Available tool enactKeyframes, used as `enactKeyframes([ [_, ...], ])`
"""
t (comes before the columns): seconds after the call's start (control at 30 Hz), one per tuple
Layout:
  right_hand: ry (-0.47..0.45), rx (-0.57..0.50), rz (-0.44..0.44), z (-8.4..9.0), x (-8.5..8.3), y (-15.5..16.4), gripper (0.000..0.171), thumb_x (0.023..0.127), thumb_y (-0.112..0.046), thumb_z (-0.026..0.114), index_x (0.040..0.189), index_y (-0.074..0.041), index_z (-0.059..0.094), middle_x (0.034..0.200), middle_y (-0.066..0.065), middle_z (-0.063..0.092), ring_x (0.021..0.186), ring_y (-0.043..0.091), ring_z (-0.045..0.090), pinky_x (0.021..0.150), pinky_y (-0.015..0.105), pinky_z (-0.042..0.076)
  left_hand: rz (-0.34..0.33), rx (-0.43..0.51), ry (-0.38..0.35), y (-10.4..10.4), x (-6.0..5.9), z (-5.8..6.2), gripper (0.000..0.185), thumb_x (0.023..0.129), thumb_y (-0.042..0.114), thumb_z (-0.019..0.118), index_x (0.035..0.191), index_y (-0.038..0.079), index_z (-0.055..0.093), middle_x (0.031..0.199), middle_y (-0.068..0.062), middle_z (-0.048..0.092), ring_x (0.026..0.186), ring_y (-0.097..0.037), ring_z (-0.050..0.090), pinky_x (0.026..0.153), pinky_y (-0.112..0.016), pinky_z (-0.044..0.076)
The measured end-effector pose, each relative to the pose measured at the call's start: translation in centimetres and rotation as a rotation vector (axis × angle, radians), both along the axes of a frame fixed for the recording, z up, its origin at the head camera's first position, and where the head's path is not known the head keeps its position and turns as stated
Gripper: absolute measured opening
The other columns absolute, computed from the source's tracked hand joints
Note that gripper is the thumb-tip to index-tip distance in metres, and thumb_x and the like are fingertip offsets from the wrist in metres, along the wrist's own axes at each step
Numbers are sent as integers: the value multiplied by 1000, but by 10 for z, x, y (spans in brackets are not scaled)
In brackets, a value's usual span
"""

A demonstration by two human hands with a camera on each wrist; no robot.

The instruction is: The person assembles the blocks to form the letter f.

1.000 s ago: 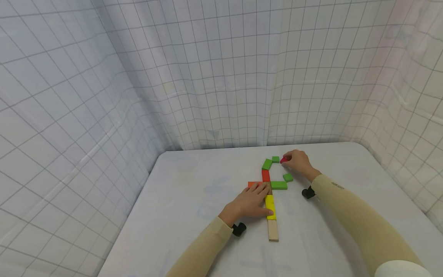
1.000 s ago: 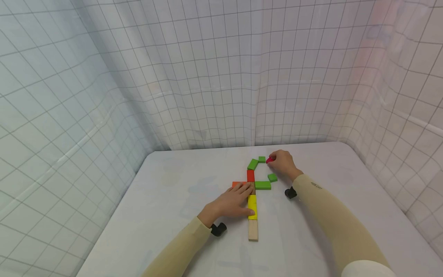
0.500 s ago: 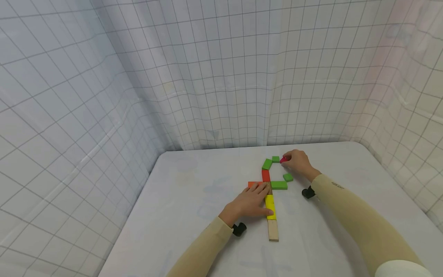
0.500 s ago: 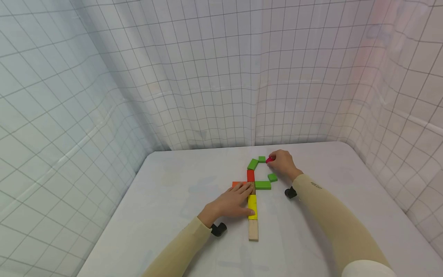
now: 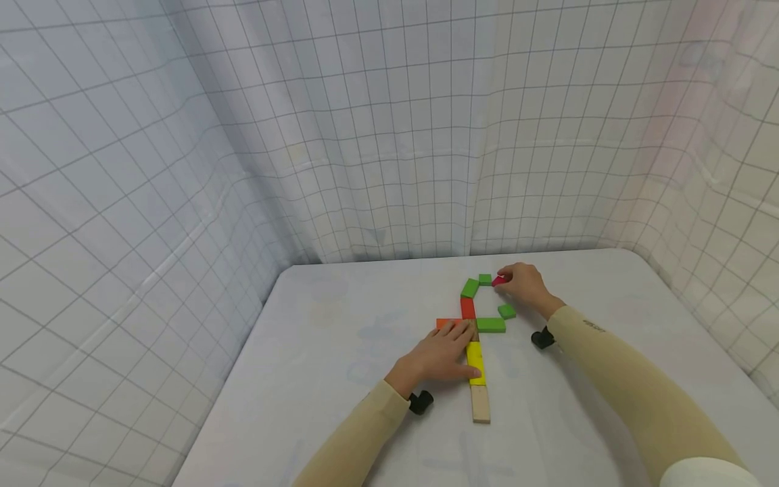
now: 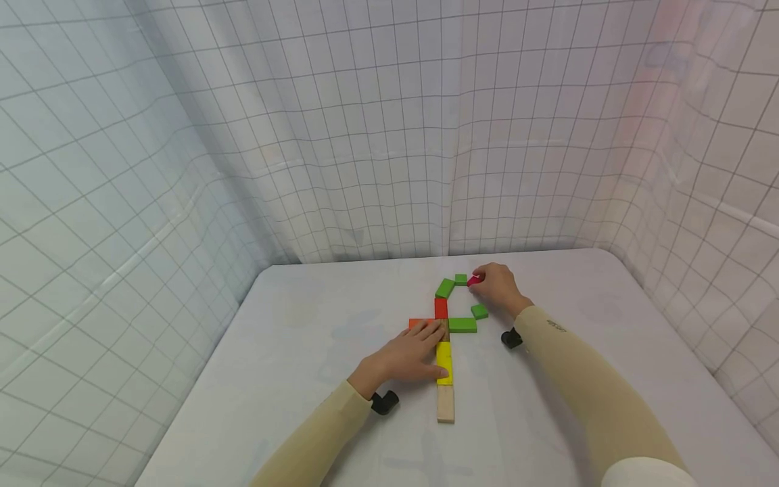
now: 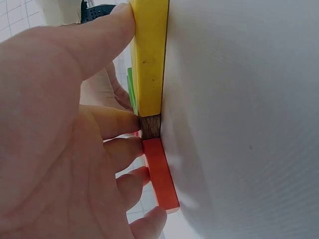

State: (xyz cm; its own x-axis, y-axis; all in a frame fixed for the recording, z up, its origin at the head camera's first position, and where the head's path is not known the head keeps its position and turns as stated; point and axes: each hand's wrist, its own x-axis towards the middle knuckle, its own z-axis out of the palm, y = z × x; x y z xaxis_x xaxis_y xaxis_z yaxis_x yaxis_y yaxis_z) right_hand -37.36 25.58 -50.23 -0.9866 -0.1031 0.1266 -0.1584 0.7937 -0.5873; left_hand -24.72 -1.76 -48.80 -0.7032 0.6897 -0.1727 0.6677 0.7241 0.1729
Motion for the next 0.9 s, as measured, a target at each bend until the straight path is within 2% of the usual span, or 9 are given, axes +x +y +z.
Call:
enactKeyframes([
  [0.3,16,-18,8,13,9,5,45,90,-22,77,128,0,67,115,22,67,103,35,61,88,48,52,9,10,-15,0,0,0,93,93,68,53,163,20,16,168,3,13,153,-24,11,119,-51,21],
  [0.5,44,-42,9,17,18,10,43,91,-25,77,126,-2,68,115,20,66,102,35,61,85,48,52,8,4,-13,0,0,0,92,93,67,54,163,19,17,168,2,13,153,-25,12,119,-52,21],
  [0.7,94,-58,11,20,30,14,41,90,-24,77,125,-2,69,113,18,68,101,33,60,87,48,51,6,5,-5,0,0,2,92,93,67,53,163,19,17,168,2,14,153,-25,13,119,-51,22],
  [0.9,91,-67,47,26,45,10,38,91,-22,75,124,-3,69,114,19,68,102,34,60,85,49,52,8,0,-4,0,-1,1,93,92,70,52,163,20,18,168,3,14,153,-24,13,119,-51,23],
])
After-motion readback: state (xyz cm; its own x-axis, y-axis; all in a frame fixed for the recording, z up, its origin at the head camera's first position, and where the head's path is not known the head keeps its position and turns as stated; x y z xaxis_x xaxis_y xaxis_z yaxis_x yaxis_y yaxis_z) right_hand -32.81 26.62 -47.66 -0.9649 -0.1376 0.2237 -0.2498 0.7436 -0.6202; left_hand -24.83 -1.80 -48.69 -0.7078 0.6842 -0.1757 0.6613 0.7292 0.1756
